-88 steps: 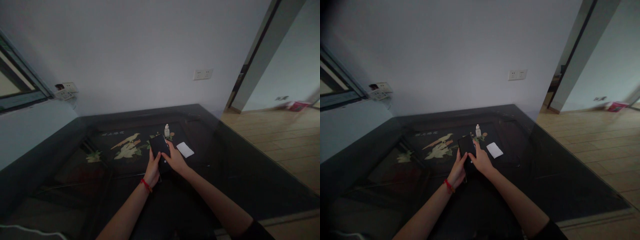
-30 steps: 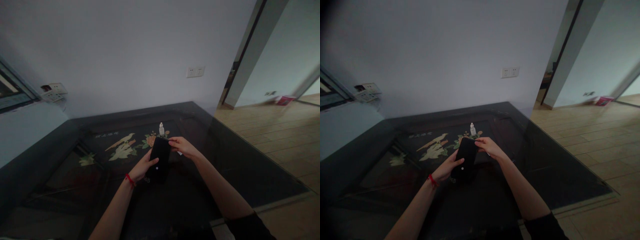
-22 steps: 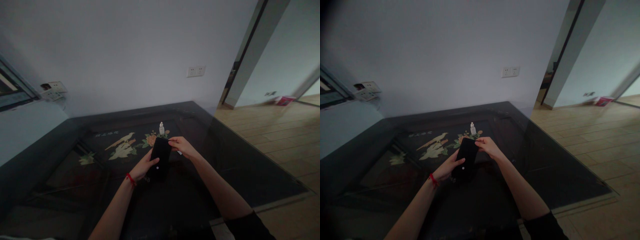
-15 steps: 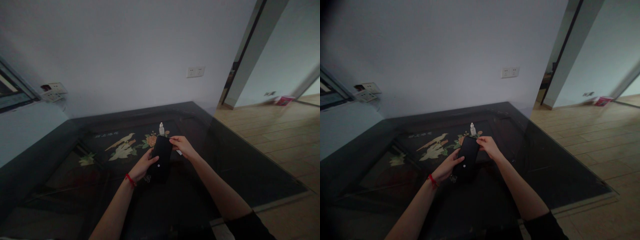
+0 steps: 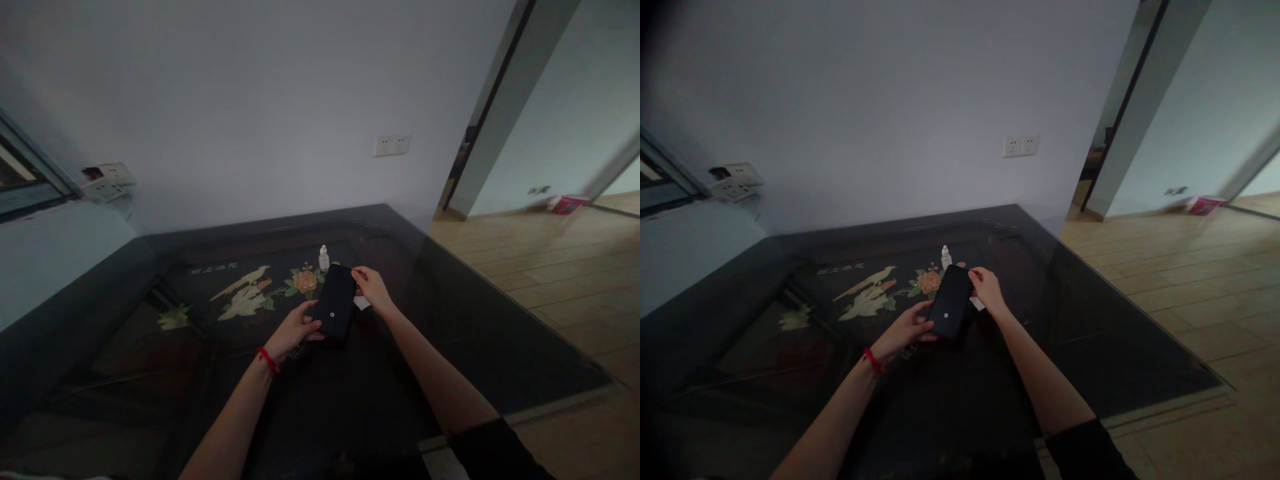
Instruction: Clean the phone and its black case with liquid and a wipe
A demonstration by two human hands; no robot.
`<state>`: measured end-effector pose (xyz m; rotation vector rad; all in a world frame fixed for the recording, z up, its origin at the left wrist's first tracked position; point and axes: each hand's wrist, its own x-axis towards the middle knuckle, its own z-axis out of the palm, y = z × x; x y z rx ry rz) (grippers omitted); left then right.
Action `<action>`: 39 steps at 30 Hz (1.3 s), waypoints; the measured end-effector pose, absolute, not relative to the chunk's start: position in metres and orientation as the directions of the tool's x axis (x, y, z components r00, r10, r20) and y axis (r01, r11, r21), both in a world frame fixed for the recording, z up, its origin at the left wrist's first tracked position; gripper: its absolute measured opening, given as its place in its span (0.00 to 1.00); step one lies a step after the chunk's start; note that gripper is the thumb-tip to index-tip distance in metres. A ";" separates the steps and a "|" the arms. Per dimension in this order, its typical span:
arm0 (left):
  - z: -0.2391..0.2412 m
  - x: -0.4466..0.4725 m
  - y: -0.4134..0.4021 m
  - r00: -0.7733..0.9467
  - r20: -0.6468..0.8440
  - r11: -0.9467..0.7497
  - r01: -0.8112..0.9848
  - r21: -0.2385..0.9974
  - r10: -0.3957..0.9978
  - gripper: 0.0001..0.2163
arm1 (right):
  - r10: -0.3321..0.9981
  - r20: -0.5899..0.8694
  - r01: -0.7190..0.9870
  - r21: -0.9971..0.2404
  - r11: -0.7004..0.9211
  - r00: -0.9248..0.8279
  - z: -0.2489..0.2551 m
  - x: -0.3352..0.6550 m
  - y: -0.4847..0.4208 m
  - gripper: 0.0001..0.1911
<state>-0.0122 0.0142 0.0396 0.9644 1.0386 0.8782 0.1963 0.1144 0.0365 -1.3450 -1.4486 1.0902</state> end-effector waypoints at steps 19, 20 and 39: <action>0.034 -0.010 0.014 0.070 -0.042 -0.031 0.803 0.596 0.997 0.36 | 0.988 0.093 0.780 -0.606 0.157 -0.127 0.018 0.142 0.144 0.14; 0.036 -0.009 0.013 0.067 -0.027 -0.041 0.829 0.558 0.997 0.36 | 0.986 0.092 0.788 -0.593 0.165 -0.137 0.017 0.141 0.144 0.15; 0.029 -0.009 0.014 0.016 -0.054 0.013 0.873 0.488 0.998 0.35 | 0.997 0.048 0.896 -0.436 0.080 -0.066 0.041 0.184 0.151 0.13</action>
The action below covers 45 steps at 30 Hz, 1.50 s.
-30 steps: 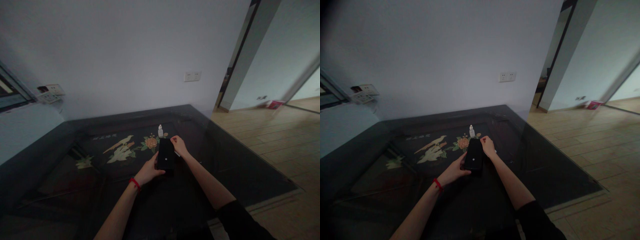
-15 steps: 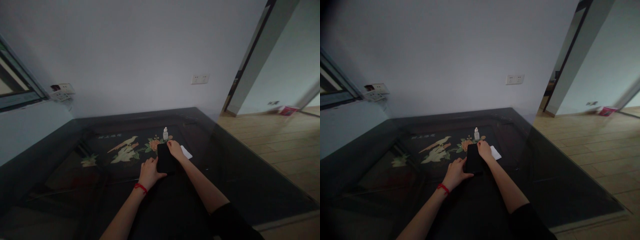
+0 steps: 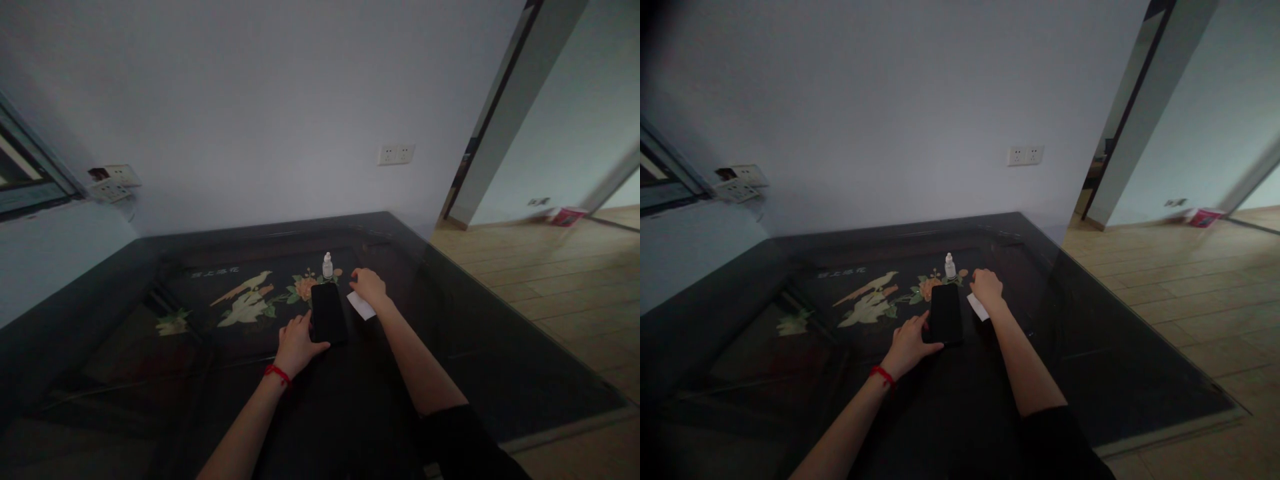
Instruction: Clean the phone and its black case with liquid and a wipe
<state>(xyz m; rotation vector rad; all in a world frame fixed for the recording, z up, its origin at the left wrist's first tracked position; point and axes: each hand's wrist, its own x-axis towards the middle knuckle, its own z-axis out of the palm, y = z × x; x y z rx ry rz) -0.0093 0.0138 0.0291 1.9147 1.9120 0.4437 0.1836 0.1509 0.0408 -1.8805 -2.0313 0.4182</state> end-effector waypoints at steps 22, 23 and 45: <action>0.036 -0.007 0.012 0.011 -0.040 0.008 0.895 0.446 0.999 0.40 | 0.980 0.163 0.715 -0.670 0.197 -0.117 0.007 0.156 0.211 0.23; 0.036 -0.007 0.013 0.004 -0.018 0.005 0.891 0.454 1.000 0.39 | 0.978 0.168 0.709 -0.674 0.205 -0.123 0.003 0.151 0.215 0.23; 0.041 -0.013 0.015 0.037 0.128 -0.101 0.837 0.537 0.991 0.14 | 0.939 0.235 0.626 -0.700 0.344 -0.253 0.002 0.133 0.212 0.14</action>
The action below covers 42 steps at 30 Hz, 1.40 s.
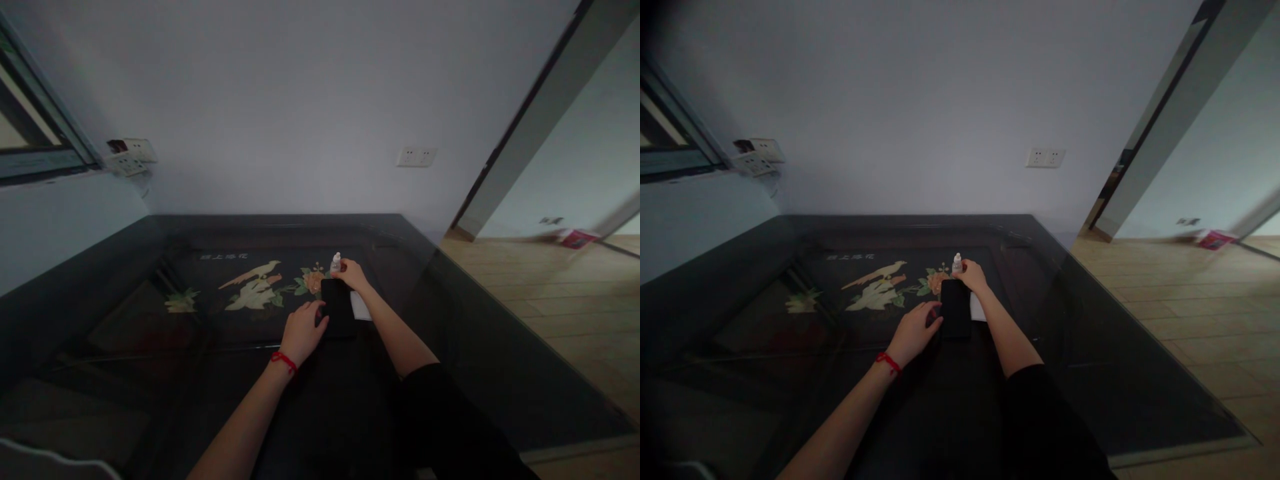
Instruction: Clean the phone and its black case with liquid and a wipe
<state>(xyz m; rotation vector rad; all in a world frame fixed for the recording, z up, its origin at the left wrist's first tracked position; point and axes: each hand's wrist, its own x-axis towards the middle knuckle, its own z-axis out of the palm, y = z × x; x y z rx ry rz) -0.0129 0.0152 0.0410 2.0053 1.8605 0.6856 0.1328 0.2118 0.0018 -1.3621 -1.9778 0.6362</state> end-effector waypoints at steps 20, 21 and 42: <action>0.040 -0.016 0.020 -0.061 0.188 -0.077 0.757 0.649 0.980 0.05 | 0.908 0.418 0.562 -0.760 0.326 0.039 0.031 0.207 0.122 0.13; 0.040 -0.017 0.020 -0.066 0.188 -0.076 0.750 0.657 0.980 0.05 | 0.900 0.431 0.569 -0.757 0.322 0.065 0.033 0.209 0.117 0.14; 0.030 -0.027 0.026 -0.030 0.164 -0.066 0.831 0.552 0.986 0.09 | 0.969 0.247 0.759 -0.633 0.152 0.012 0.030 0.215 0.105 0.08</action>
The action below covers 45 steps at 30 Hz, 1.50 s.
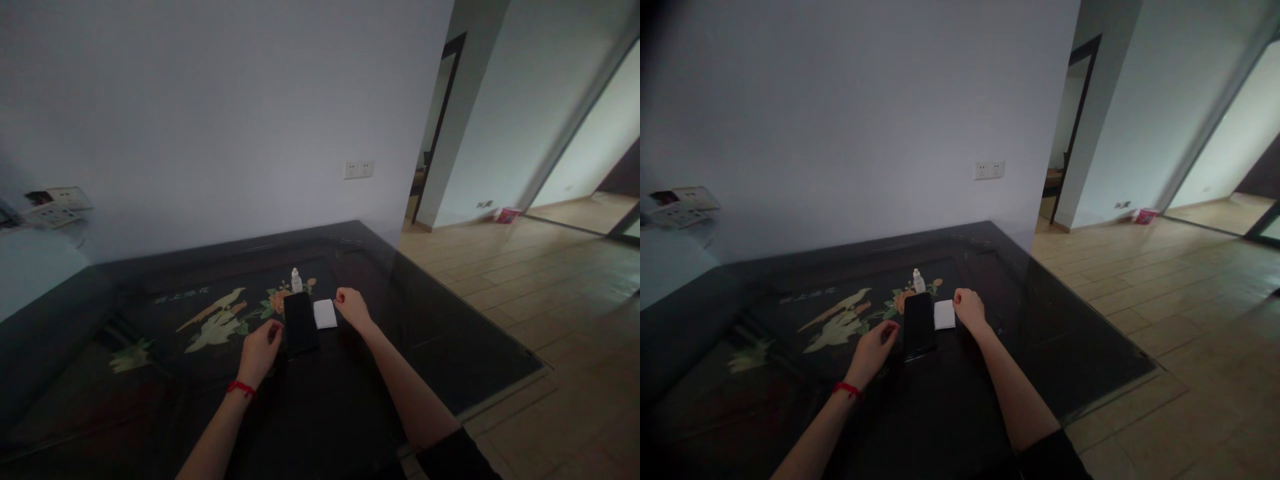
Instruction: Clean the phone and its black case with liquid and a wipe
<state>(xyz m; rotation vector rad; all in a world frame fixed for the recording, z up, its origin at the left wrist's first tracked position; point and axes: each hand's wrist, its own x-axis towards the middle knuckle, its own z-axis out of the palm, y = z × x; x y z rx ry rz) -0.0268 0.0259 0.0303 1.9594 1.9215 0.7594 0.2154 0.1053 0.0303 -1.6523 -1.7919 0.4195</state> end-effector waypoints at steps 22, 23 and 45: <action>0.024 -0.016 0.021 -0.099 0.242 0.000 0.926 0.378 0.965 0.17 | 0.951 0.289 0.609 -0.737 0.295 -0.112 0.025 0.191 0.097 0.18; 0.021 -0.014 0.022 -0.095 0.239 -0.006 0.921 0.389 0.966 0.19 | 0.952 0.280 0.575 -0.762 0.298 -0.123 0.021 0.185 0.096 0.19; 0.017 -0.009 0.018 0.138 0.086 -0.162 0.872 0.462 0.987 0.44 | 0.970 0.122 0.610 -0.759 0.227 -0.209 0.013 0.166 0.083 0.21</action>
